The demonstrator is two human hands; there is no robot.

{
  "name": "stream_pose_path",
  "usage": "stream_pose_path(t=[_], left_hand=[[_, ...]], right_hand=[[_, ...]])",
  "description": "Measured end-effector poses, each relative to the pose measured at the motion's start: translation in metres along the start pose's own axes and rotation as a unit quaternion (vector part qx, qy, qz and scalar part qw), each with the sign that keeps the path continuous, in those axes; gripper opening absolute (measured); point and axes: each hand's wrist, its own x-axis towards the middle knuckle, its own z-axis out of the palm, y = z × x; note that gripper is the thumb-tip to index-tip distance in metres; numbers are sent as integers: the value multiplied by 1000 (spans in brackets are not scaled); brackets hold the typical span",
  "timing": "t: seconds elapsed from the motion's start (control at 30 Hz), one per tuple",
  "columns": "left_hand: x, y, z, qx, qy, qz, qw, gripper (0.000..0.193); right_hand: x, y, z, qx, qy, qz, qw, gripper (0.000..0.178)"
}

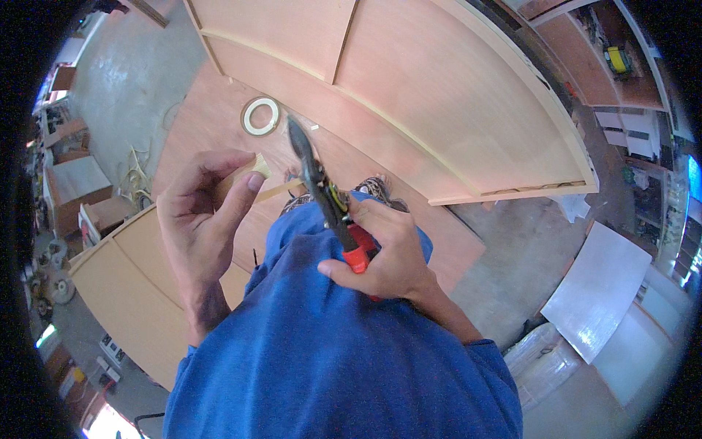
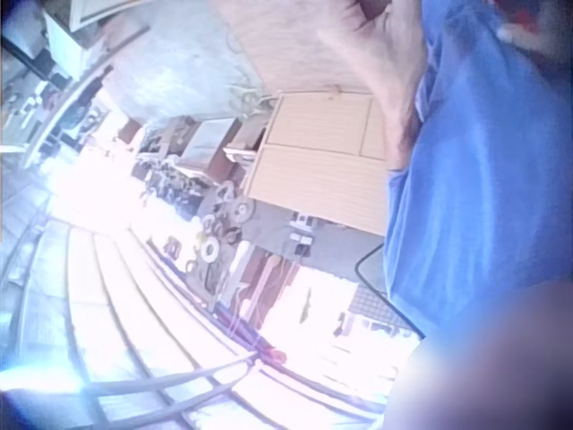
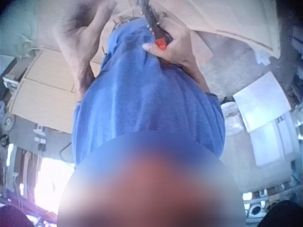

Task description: The person sits on the floor and uses pliers to trim a thin wooden strip, then fits it into a groove on a large wooden panel. They later pour liquid from a bottle into a cap and rub it onto the wood with their finger.

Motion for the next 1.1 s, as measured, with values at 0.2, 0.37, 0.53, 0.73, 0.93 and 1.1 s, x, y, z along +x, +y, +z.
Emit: stream_pose_path(t=[0.2,0.37,0.53,0.73,0.93,1.1], left_hand=[[-3,1,2,-2,-17,-15,1000,18],[-6,5,2,9,-30,-11,999,16],[-8,7,4,28,-23,0,999,13],[-13,7,8,47,-3,-7,999,12],[-12,6,11,57,6,-7,998,11],[-11,3,10,54,9,-7,998,11]], right_hand=[[-2,-8,1,73,-32,8,997,79],[-3,-9,0,37,-43,4,998,81],[-4,-9,0,8,-46,1,999,84],[-6,-7,1,7,-41,10,999,85],[-3,-6,2,-20,-45,1,999,86],[-5,-2,4,-17,-30,0,999,83]])
